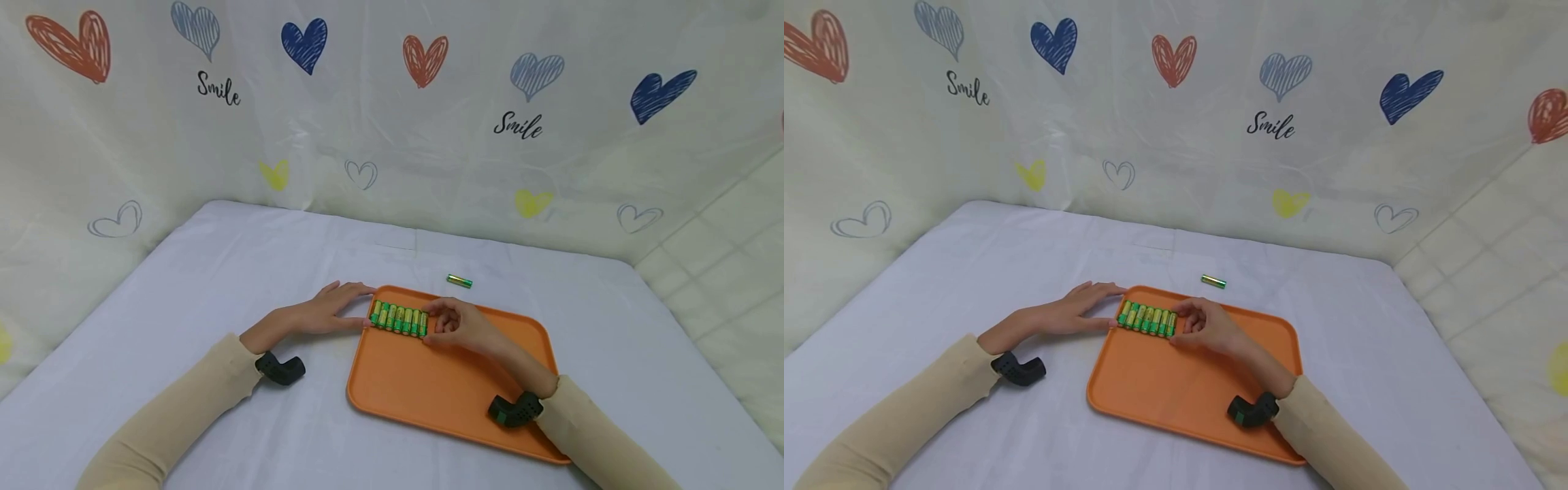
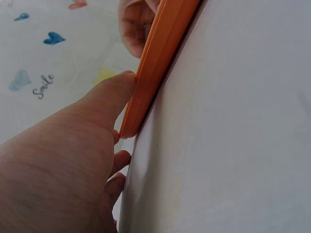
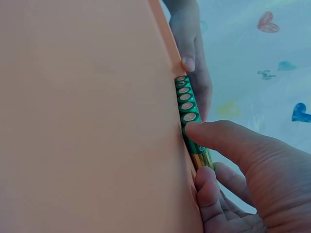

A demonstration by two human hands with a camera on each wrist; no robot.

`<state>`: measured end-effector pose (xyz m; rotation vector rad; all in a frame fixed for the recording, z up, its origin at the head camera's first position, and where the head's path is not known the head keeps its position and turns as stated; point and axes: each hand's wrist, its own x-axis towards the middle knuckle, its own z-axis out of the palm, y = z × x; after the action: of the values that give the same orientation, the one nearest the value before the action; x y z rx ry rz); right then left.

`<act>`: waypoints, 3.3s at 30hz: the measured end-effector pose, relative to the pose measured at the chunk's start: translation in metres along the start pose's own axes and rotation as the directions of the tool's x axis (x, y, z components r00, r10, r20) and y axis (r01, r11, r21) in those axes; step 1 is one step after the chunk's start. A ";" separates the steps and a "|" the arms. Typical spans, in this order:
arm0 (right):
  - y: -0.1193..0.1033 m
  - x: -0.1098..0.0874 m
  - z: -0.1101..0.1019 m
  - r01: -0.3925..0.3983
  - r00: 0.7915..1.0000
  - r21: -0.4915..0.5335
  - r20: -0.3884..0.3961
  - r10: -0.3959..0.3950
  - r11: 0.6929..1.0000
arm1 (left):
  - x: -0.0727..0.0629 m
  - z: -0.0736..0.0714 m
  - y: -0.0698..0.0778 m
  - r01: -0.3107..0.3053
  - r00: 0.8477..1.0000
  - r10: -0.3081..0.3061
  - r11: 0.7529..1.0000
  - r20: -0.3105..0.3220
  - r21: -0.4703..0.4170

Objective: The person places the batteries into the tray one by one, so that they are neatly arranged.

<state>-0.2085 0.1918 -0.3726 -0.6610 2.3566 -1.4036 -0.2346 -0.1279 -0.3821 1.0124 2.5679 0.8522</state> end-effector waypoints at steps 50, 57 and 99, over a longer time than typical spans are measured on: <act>0.011 0.013 -0.028 0.063 0.958 0.110 -0.284 -0.029 0.992 | 0.004 0.000 -0.001 -0.008 1.000 0.008 1.000 -0.008 0.005; 0.015 0.015 -0.039 0.091 0.931 0.110 -0.363 -0.045 0.990 | 0.004 0.001 -0.001 0.017 1.000 -0.017 1.000 0.001 -0.004; 0.042 0.037 -0.077 -0.199 0.920 -0.086 -0.361 0.156 0.976 | 0.004 0.002 0.000 -0.008 1.000 0.009 1.000 -0.009 0.015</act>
<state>-0.2867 0.2453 -0.3753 -0.2241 2.7145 -1.4018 -0.2369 -0.1241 -0.3834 1.0269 2.5830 0.8426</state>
